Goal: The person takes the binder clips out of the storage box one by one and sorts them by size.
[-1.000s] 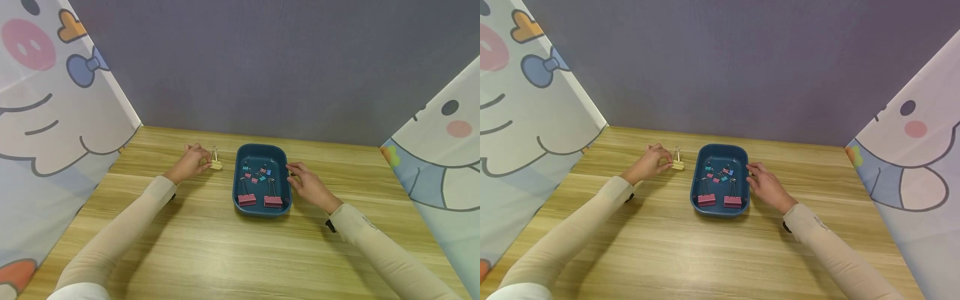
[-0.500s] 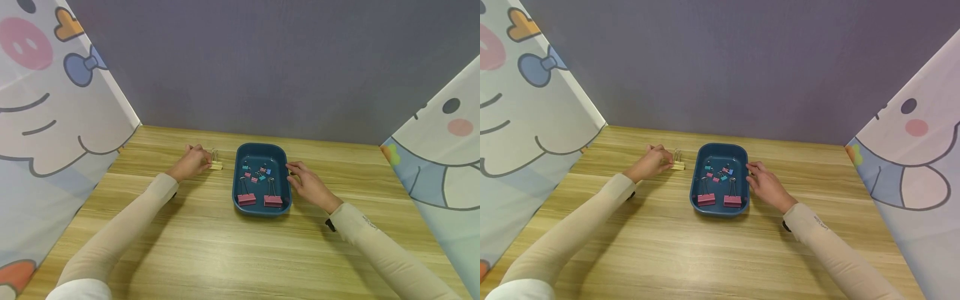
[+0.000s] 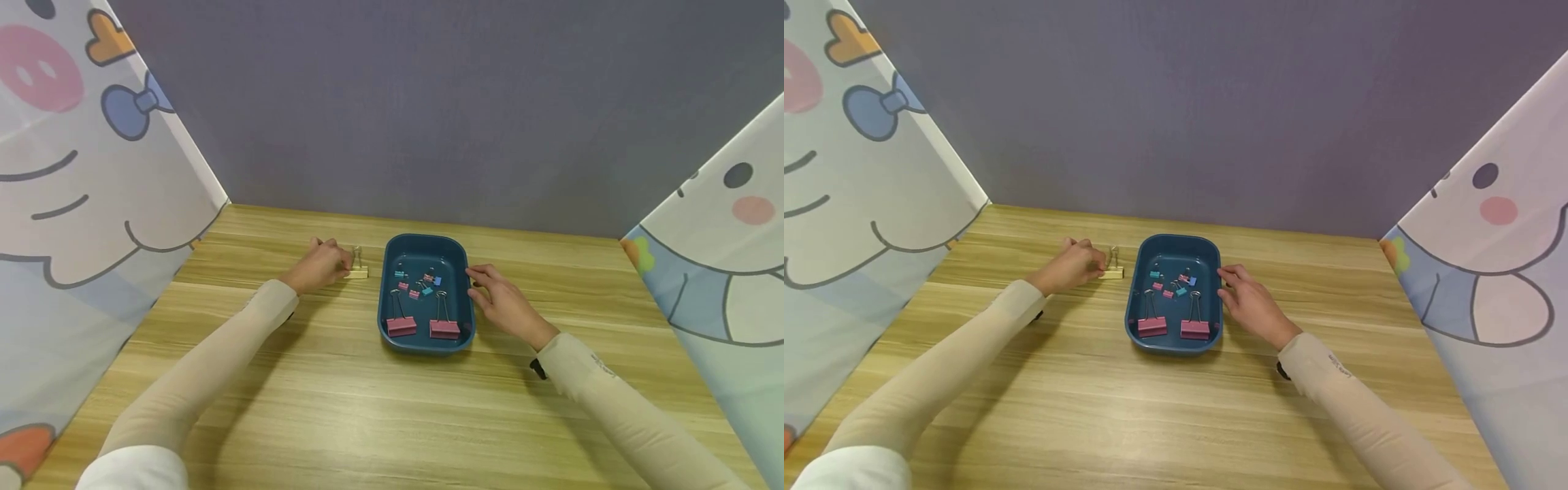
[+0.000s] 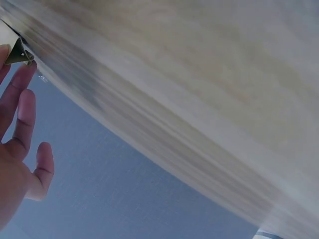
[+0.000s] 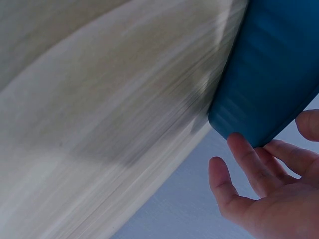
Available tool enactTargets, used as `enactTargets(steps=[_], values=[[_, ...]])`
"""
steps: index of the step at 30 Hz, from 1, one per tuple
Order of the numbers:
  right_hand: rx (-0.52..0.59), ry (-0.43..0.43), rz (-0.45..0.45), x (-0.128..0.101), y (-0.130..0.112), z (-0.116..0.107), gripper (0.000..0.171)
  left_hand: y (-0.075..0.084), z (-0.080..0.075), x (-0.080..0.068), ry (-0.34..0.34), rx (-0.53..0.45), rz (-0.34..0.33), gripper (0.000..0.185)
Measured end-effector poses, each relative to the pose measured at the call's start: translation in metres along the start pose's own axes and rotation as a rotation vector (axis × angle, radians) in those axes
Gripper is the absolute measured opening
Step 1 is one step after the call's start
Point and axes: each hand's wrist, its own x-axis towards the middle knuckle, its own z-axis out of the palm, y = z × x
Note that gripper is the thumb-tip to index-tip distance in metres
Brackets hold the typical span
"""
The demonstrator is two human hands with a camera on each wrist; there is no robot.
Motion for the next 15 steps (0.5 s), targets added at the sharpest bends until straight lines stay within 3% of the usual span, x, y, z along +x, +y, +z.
enactTargets(steps=[15], values=[[-0.002, -0.009, 0.013, 0.0002, 0.0024, 0.0012, 0.045, 0.0042, 0.0009, 0.0067, -0.014, -0.005, -0.024, 0.012]])
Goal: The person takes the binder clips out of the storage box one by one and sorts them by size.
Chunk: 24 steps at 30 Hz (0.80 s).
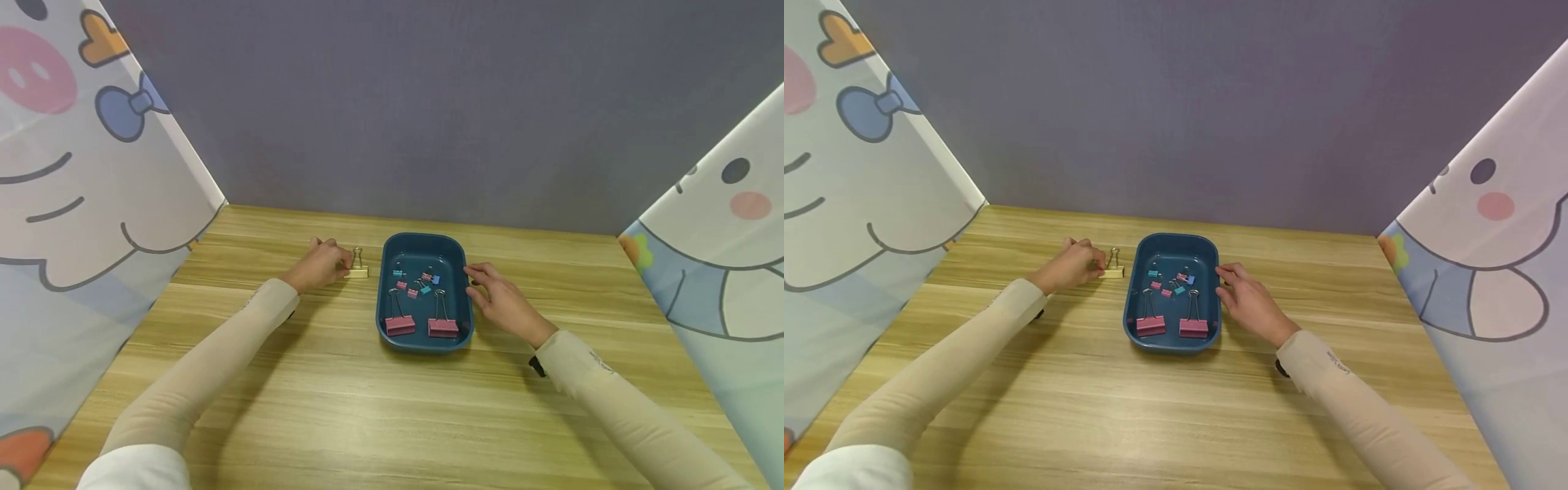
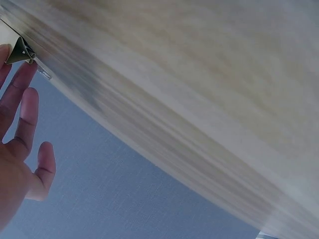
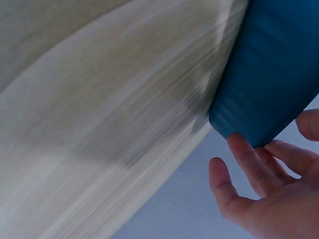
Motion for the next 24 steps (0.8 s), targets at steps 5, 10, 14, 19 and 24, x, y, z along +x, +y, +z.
enactTargets(steps=[5, 10, 14, 19, 24], values=[[-0.003, 0.004, -0.002, 0.0, -0.002, -0.001, 0.045, 0.0, -0.002, 0.0, -0.005, 0.006, -0.002, 0.01], [-0.006, 0.004, -0.004, 0.0, -0.002, -0.001, 0.045, 0.002, -0.005, -0.002, 0.002, -0.039, 0.004, 0.008], [-0.003, -0.001, 0.004, -0.001, -0.003, -0.001, 0.045, 0.005, -0.008, -0.003, 0.007, -0.067, 0.005, 0.006], [-0.003, 0.0, 0.004, -0.001, -0.004, -0.001, 0.045, 0.01, -0.01, -0.004, 0.031, -0.067, 0.008, 0.01], [-0.005, 0.003, 0.001, -0.001, -0.004, -0.001, 0.044, 0.016, -0.016, -0.003, 0.104, -0.076, 0.073, 0.008]])
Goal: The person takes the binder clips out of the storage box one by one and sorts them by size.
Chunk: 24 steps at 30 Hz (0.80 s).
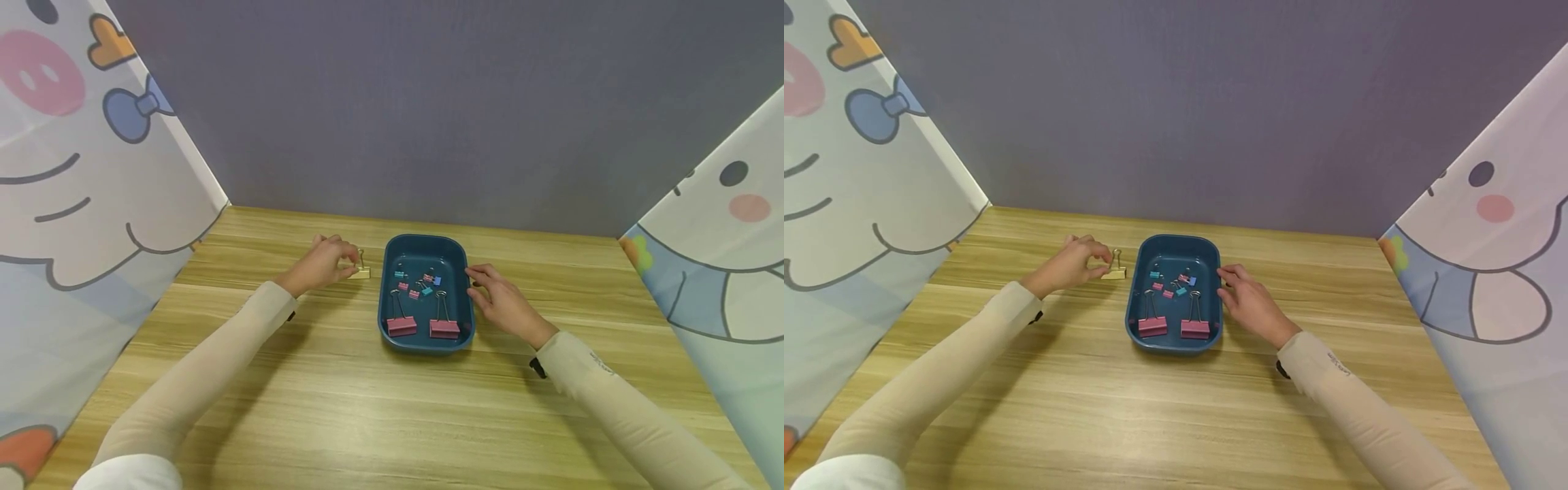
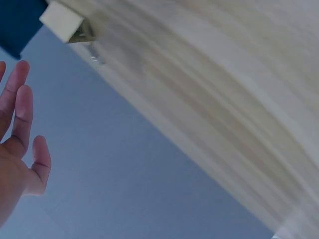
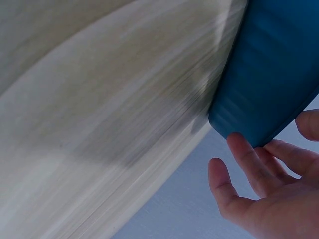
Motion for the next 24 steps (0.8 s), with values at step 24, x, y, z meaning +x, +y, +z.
enactTargets(steps=[24], values=[[0.007, 0.001, -0.008, 0.0, 0.0, -0.002, 0.043, 0.081, -0.018, 0.009, 0.009, -0.067, 0.199, 0.013]])
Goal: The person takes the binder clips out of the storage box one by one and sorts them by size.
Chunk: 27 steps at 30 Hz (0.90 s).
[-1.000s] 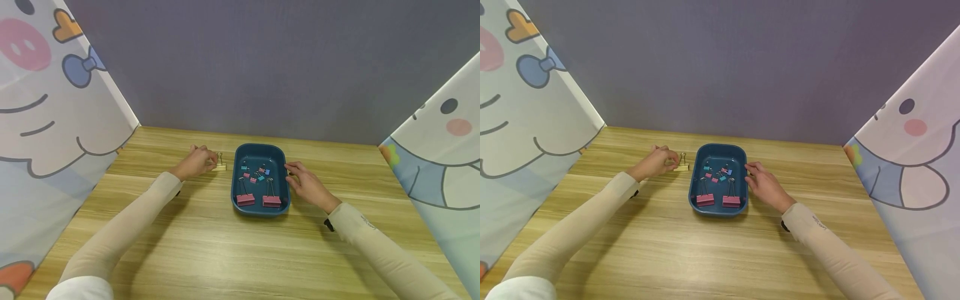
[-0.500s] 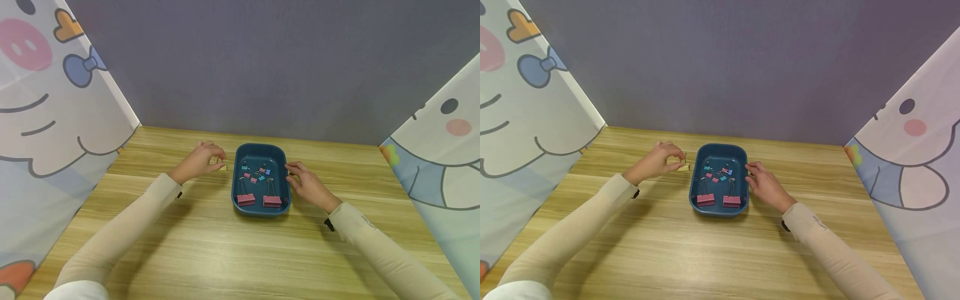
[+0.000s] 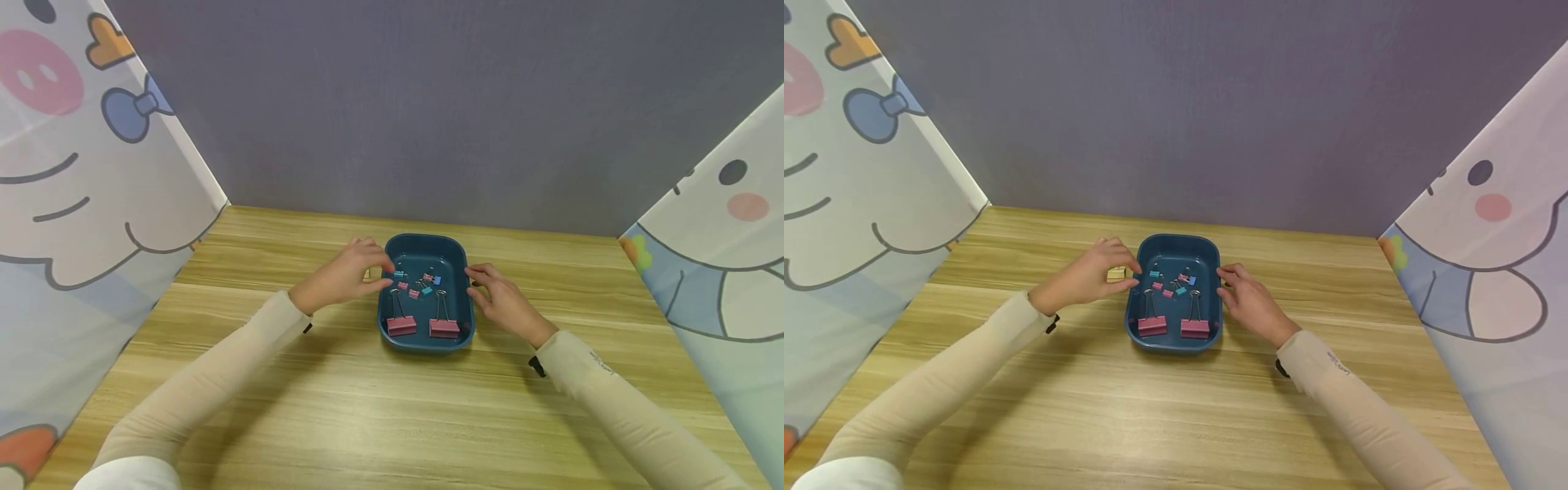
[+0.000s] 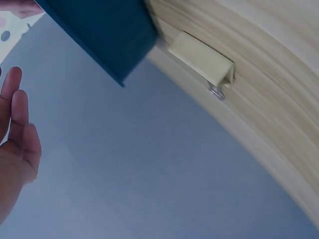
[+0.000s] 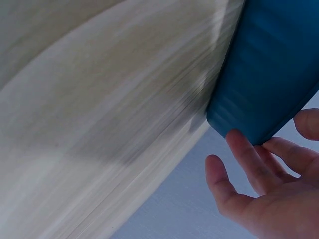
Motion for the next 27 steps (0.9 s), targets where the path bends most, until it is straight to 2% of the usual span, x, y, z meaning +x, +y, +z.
enactTargets(steps=[5, 9, 16, 20, 27], values=[[0.003, -0.001, 0.005, 0.0, 0.0, 0.0, 0.043, 0.005, 0.005, 0.004, -0.032, -0.004, 0.074, 0.01], [0.004, -0.006, 0.01, 0.001, -0.001, 0.0, 0.044, 0.009, 0.01, 0.005, -0.052, 0.004, 0.093, 0.009], [0.011, -0.006, 0.004, 0.001, 0.0, 0.001, 0.043, 0.013, 0.019, 0.012, -0.053, 0.007, 0.164, 0.009], [0.011, -0.001, -0.007, 0.001, 0.001, 0.002, 0.043, 0.015, 0.025, 0.015, -0.096, 0.028, 0.144, 0.011], [0.017, 0.002, -0.01, 0.001, 0.002, 0.002, 0.043, 0.018, 0.031, 0.016, -0.206, 0.095, 0.042, 0.016]])
